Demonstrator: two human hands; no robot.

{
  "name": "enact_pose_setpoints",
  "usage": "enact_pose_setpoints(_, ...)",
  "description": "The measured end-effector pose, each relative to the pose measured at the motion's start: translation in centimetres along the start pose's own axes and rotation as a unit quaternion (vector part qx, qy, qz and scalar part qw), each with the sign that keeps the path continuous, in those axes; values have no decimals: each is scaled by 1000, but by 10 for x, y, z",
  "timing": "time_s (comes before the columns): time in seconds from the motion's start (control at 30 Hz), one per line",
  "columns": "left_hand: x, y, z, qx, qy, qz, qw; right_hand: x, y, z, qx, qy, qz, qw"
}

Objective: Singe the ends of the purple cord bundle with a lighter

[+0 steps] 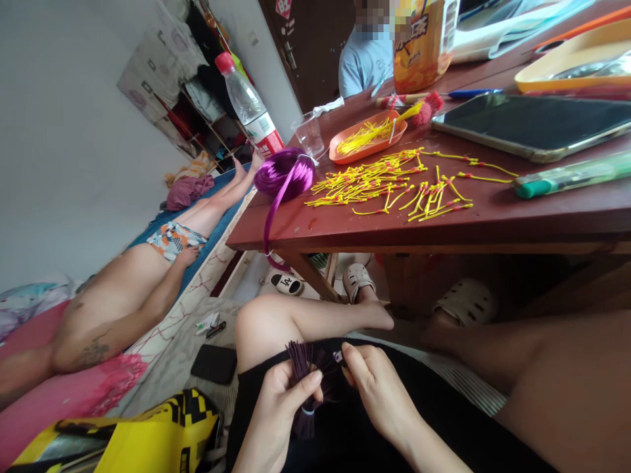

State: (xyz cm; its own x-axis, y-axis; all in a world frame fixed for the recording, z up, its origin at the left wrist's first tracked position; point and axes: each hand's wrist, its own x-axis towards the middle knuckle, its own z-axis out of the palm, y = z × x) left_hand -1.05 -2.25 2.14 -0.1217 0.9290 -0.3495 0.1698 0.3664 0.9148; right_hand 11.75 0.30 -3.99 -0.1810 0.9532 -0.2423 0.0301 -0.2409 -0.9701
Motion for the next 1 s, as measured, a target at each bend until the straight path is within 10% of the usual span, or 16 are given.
enact_pose_setpoints(0.73, -1, 1, 0, 188, 54, 64, 979, -3, -6, -1, -121, 5, -39, 992)
enact_pose_setpoints(1.0, -1, 2, 1, 74, 72, 19, 995, 0, -14, -7, 69, -18, -22, 997)
